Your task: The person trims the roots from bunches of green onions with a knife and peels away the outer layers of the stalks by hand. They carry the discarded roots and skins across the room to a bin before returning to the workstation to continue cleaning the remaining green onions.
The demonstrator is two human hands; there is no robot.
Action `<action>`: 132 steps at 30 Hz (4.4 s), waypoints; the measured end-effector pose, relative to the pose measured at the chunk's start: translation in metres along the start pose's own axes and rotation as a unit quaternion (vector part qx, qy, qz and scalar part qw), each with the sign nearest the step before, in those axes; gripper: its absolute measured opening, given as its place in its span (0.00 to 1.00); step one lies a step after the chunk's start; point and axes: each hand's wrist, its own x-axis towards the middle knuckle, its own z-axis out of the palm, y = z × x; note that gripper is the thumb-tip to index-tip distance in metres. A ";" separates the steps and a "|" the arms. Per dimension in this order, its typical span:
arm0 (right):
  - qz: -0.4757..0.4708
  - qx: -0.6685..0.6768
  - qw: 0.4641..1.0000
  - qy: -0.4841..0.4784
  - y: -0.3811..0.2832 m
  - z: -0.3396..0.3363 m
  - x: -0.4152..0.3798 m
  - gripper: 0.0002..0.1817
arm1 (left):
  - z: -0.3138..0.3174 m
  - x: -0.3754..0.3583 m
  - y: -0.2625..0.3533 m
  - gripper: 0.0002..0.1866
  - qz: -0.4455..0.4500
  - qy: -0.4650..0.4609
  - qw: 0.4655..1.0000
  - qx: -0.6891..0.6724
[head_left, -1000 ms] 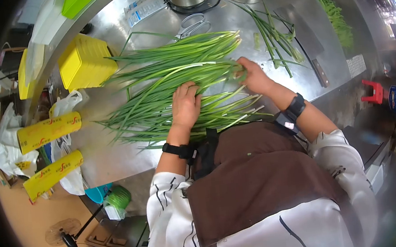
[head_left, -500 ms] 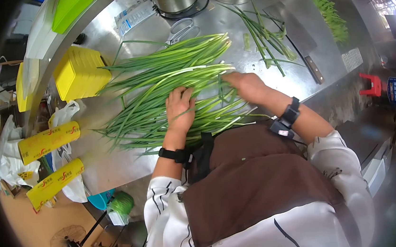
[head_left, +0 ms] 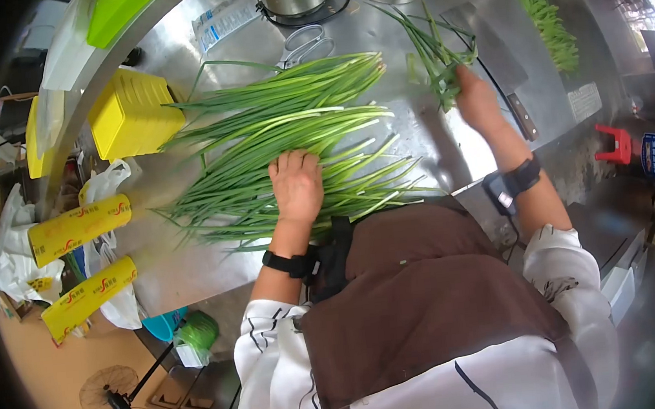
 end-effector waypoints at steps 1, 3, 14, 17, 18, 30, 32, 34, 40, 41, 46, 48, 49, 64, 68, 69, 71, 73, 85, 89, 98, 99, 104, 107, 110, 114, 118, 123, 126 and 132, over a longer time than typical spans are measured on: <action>0.005 -0.009 1.000 0.012 0.012 -0.003 0.008 0.13 | -0.005 -0.002 0.002 0.11 0.007 -0.014 1.000 -0.003; 0.024 -0.067 0.996 -0.046 0.033 -0.005 0.026 0.15 | -0.011 -0.007 0.006 0.11 0.024 -0.039 0.999 -0.007; -0.250 -0.151 0.956 0.011 -0.033 0.042 -0.015 0.06 | 0.016 0.028 0.005 0.14 0.036 0.050 0.998 -0.020; -0.261 -0.070 0.962 -0.038 -0.070 0.061 -0.023 0.04 | 0.024 0.039 0.004 0.15 0.038 0.070 0.997 -0.002; -0.264 -0.052 0.962 -0.037 -0.070 0.070 -0.022 0.04 | 0.024 0.041 0.003 0.15 0.036 0.074 0.997 0.005; -0.320 0.160 0.933 -0.036 -0.072 0.033 -0.036 0.10 | -0.016 0.038 -0.002 0.16 0.075 0.065 0.992 -0.083; -0.319 0.180 0.930 -0.042 -0.069 0.035 -0.044 0.10 | -0.020 0.034 0.005 0.17 0.072 0.070 0.991 -0.091; -0.317 0.195 0.926 -0.057 -0.065 0.038 -0.049 0.11 | -0.022 0.029 0.008 0.17 0.090 0.072 0.989 -0.092; -0.297 0.215 0.914 -0.171 -0.073 0.041 -0.056 0.11 | -0.014 0.009 0.011 0.16 0.125 0.079 0.985 -0.084; -0.283 0.224 0.914 -0.186 -0.078 0.045 -0.058 0.12 | -0.011 0.006 0.012 0.16 0.128 0.075 0.985 -0.091; -0.168 0.293 0.902 -0.269 -0.094 0.061 -0.063 0.12 | -0.009 -0.001 0.015 0.15 0.125 0.079 0.983 -0.107; -0.114 0.308 0.906 -0.266 -0.092 0.064 -0.067 0.11 | -0.009 -0.005 0.015 0.14 0.132 0.092 0.981 -0.107; -0.086 0.315 0.908 -0.264 -0.091 0.065 -0.068 0.10 | -0.008 -0.007 0.014 0.13 0.136 0.098 0.980 -0.108; 0.117 0.588 0.799 -0.050 -0.045 0.042 -0.046 0.08 | -0.006 -0.018 0.001 0.10 0.127 0.042 0.985 -0.106; 0.087 0.474 0.866 -0.131 -0.049 0.035 -0.039 0.07 | -0.008 -0.028 -0.001 0.08 0.113 0.017 0.988 -0.103; 0.000 0.389 0.911 -0.137 -0.054 0.045 -0.044 0.07 | -0.008 -0.026 0.002 0.09 0.109 0.010 0.988 -0.105; -0.093 0.287 0.937 -0.178 -0.070 0.058 -0.055 0.09 | -0.008 -0.024 0.004 0.10 0.098 0.011 0.989 -0.114; -0.109 0.291 0.936 -0.165 -0.082 0.051 -0.059 0.10 | -0.008 -0.021 0.004 0.11 0.085 0.026 0.988 -0.127; -0.258 0.150 0.920 -0.254 -0.047 0.022 -0.073 0.09 | -0.011 -0.014 0.000 0.11 0.065 0.090 0.983 -0.147; -0.276 0.156 0.929 -0.189 -0.031 0.019 -0.068 0.07 | -0.009 -0.024 -0.005 0.11 0.064 0.067 0.987 -0.134; -0.332 0.016 0.940 0.074 -0.049 0.020 -0.041 0.08 | -0.019 -0.034 -0.004 0.11 0.057 0.005 0.987 -0.152; -0.322 0.053 0.945 0.003 -0.062 0.026 -0.049 0.07 | -0.018 -0.035 -0.005 0.10 0.058 -0.002 0.986 -0.154; -0.322 0.004 0.944 -0.072 -0.084 0.061 -0.054 0.09 | -0.015 -0.022 -0.003 0.09 0.060 0.073 0.989 -0.118; -0.353 -0.015 0.931 -0.096 -0.082 0.082 -0.044 0.08 | -0.013 -0.002 0.004 0.10 0.079 0.096 0.987 -0.098; -0.315 0.041 0.936 -0.151 -0.093 0.069 -0.044 0.07 | -0.014 0.010 0.013 0.12 0.094 0.094 0.987 -0.086; -0.250 0.217 0.908 -0.257 -0.099 0.048 -0.050 0.06 | -0.013 0.015 0.021 0.11 0.108 0.089 0.987 -0.077; -0.232 0.326 0.877 -0.266 -0.089 0.055 -0.060 0.06 | -0.008 0.011 0.014 0.09 0.122 0.063 0.987 -0.081; -0.080 0.429 0.821 -0.367 -0.080 0.046 -0.066 0.06 | -0.011 0.003 0.006 0.07 0.110 0.047 0.991 -0.068; 0.077 0.493 0.720 -0.482 -0.058 0.035 -0.045 0.05 | -0.018 -0.003 0.000 0.07 0.099 0.050 0.992 -0.053; 0.001 0.424 0.855 -0.299 -0.068 0.034 -0.014 0.05 | -0.019 -0.009 0.003 0.09 0.068 0.006 0.991 -0.114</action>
